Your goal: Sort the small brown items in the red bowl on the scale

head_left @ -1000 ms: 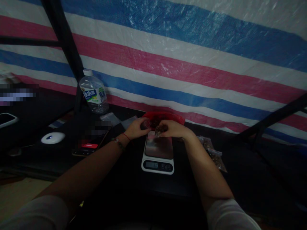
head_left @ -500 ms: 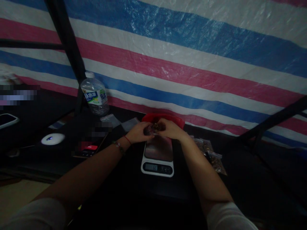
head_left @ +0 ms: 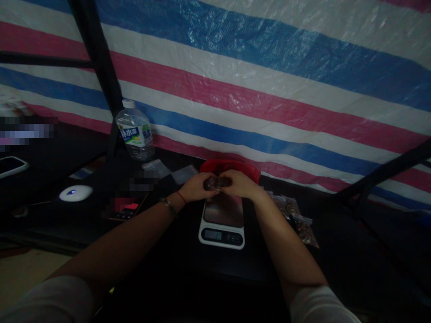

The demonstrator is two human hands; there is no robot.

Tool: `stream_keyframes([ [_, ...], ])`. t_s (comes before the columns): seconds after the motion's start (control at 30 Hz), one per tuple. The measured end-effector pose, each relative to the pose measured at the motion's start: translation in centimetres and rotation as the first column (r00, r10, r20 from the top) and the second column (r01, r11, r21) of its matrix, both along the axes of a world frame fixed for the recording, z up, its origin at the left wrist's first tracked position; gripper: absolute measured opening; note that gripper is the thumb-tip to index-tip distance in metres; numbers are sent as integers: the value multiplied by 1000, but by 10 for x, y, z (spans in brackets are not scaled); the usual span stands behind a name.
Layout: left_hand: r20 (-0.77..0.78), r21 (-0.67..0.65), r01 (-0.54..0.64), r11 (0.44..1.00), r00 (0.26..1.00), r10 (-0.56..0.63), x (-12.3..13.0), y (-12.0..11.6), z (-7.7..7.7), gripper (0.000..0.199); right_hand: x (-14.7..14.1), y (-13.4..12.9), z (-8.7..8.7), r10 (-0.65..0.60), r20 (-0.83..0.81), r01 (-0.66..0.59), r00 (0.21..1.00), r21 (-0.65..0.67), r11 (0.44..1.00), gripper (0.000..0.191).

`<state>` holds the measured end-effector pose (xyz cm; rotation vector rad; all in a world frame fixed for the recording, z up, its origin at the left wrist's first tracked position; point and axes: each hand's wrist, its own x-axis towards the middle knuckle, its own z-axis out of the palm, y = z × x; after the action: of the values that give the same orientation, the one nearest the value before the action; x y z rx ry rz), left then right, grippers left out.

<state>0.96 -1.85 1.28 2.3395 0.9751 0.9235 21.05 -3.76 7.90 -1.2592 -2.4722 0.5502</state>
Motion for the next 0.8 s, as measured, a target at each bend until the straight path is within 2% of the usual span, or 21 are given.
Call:
stream_keyframes([
  [0.07, 17, -6, 3, 1000, 1000, -2, 1, 0, -1, 44, -1, 1, 1, 20, 24, -21, 1000, 38, 999, 10],
  [0.13, 45, -14, -2, 1000, 999, 3, 1, -1, -3, 47, -2, 0, 1, 13, 5, -13, 1000, 83, 996, 16],
  [0.2, 66, -22, -8, 1000, 998, 9, 2, 0, -4, 48, -4, 0, 0, -19, -82, 27, 996, 97, 995, 29],
  [0.3, 99, -36, -14, 999, 995, 17, 2, 0, -7, 48, -7, -2, -2, -70, -284, 80, 956, 25, 996, 46],
  [0.43, 192, -67, -13, 998, 981, 26, 4, -1, -7, 43, -9, -1, -5, -75, -389, 63, 918, -44, 997, 39],
  [0.6, 274, -86, -15, 996, 961, 38, 6, -3, -4, 41, -9, 0, -7, -41, -449, 57, 893, 21, 998, 34],
  [0.8, 334, -38, -27, 999, 942, 39, 4, 1, -9, 48, -7, 0, -4, -14, -432, 32, 902, 36, 999, 47],
])
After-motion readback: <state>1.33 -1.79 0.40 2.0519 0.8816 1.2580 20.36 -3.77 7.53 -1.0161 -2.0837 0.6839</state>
